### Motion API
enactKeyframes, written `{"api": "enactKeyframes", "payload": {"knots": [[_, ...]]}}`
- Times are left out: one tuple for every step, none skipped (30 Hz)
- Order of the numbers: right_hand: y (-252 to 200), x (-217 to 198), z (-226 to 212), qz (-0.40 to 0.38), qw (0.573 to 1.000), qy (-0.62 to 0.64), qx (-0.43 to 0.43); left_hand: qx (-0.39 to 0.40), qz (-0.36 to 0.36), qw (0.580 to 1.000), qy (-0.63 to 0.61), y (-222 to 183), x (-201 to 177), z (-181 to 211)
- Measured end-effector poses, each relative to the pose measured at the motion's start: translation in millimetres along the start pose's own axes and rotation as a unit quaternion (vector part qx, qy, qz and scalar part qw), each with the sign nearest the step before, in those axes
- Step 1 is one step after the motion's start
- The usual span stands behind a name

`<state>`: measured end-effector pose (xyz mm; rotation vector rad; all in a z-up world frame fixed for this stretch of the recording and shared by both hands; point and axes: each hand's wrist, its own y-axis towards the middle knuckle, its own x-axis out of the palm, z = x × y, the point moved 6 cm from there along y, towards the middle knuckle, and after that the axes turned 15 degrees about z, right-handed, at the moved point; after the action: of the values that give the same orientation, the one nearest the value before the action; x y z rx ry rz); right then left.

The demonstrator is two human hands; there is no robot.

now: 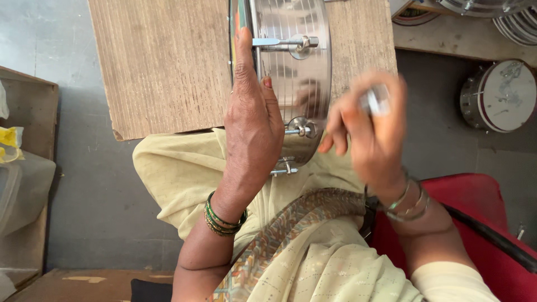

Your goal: The person uses a wrench to tighten bolts on a metal drum rim while holding the instrument on a wooden board.

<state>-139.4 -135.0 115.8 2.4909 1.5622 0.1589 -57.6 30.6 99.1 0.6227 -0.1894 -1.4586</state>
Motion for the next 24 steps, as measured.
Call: {"api": "enactKeyframes", "payload": {"knots": [[15.0, 0.8, 4.5, -0.013, 0.997, -0.005, 0.072, -0.001, -0.004, 1.000, 0.000, -1.8, -0.3, 0.4], [27.6, 5.4, 7.3, -0.029, 0.993, 0.010, 0.115, 0.000, -0.007, 1.000, 0.004, -2.3, -0.3, 0.5], [37.8, 9.5, 10.3, -0.045, 0.986, 0.025, 0.158, 0.003, -0.010, 1.000, 0.007, -2.7, -0.2, 0.9], [40.8, 13.1, 13.1, -0.064, 0.977, 0.040, 0.201, 0.009, -0.012, 1.000, 0.008, -2.4, 0.5, 0.6], [39.8, 10.8, 4.7, -0.049, 0.987, 0.053, 0.143, 0.016, -0.013, 1.000, 0.008, -2.4, 1.0, 0.5], [31.1, 6.5, -3.7, -0.035, 0.993, 0.066, 0.089, 0.015, -0.013, 1.000, 0.012, -3.6, 0.9, -0.4], [21.4, 3.1, -9.4, -0.026, 0.997, 0.072, 0.031, 0.014, -0.014, 1.000, 0.016, -4.9, 0.9, -1.1], [10.0, -1.5, -14.2, -0.013, 0.997, 0.076, -0.027, 0.011, -0.015, 1.000, 0.023, -3.3, 2.1, -3.6], [-2.3, -3.7, -16.2, -0.004, 0.993, 0.073, -0.089, 0.008, -0.013, 1.000, 0.024, -1.9, 2.8, -4.9], [-13.5, -1.2, -13.6, -0.008, 0.987, 0.068, -0.144, 0.007, -0.010, 1.000, 0.025, 0.6, 3.4, -6.1], [-25.0, 1.3, -11.2, -0.011, 0.978, 0.064, -0.197, 0.008, -0.004, 1.000, 0.020, 3.2, 3.2, -6.4], [-32.3, 6.0, -6.8, -0.029, 0.968, 0.060, -0.242, -0.003, -0.004, 1.000, 0.019, 5.1, 3.7, -7.6], [-37.2, 8.1, -5.9, -0.069, 0.951, 0.007, -0.300, -0.014, -0.004, 1.000, 0.017, 6.9, 4.1, -8.9], [-42.0, 11.5, -3.9, -0.110, 0.928, -0.045, -0.353, -0.038, -0.010, 0.999, 0.022, 6.8, 4.0, -11.8], [-44.1, 12.4, -2.0, -0.126, 0.914, -0.053, -0.382, -0.048, -0.010, 0.998, 0.025, 6.6, 3.7, -12.7], [-44.7, 14.1, -0.4, -0.143, 0.898, -0.058, -0.412, -0.056, -0.010, 0.998, 0.027, 7.5, 3.8, -13.3], [-46.2, 16.6, 0.6, -0.161, 0.881, -0.064, -0.440, -0.050, -0.002, 0.998, 0.027, 8.8, 3.6, -11.6], [-46.7, 18.1, 1.5, -0.157, 0.872, -0.072, -0.457, -0.040, 0.007, 0.999, 0.026, 9.8, 2.3, -9.0], [-47.5, 20.2, 2.1, -0.153, 0.863, -0.079, -0.474, -0.029, 0.015, 0.999, 0.026, 11.1, 1.2, -6.0], [-48.5, 21.8, 1.8, -0.149, 0.854, -0.087, -0.491, -0.013, 0.025, 0.999, 0.024, 12.7, -0.9, -1.8], [-45.0, 21.4, 2.0, -0.137, 0.871, -0.082, -0.465, -0.017, 0.024, 0.999, 0.023, 14.7, -2.1, -0.8], [-42.0, 21.5, 1.6, -0.126, 0.887, -0.077, -0.438, -0.023, 0.024, 0.999, 0.024, 16.2, -3.5, 0.1], [-39.2, 22.0, 0.1, -0.114, 0.902, -0.072, -0.411, -0.050, 0.015, 0.998, 0.024, 18.1, -3.6, -3.2], [-33.9, 21.7, 0.8, -0.071, 0.938, -0.052, -0.336, -0.076, 0.005, 0.997, 0.023, 18.6, -3.2, -6.7]]}}
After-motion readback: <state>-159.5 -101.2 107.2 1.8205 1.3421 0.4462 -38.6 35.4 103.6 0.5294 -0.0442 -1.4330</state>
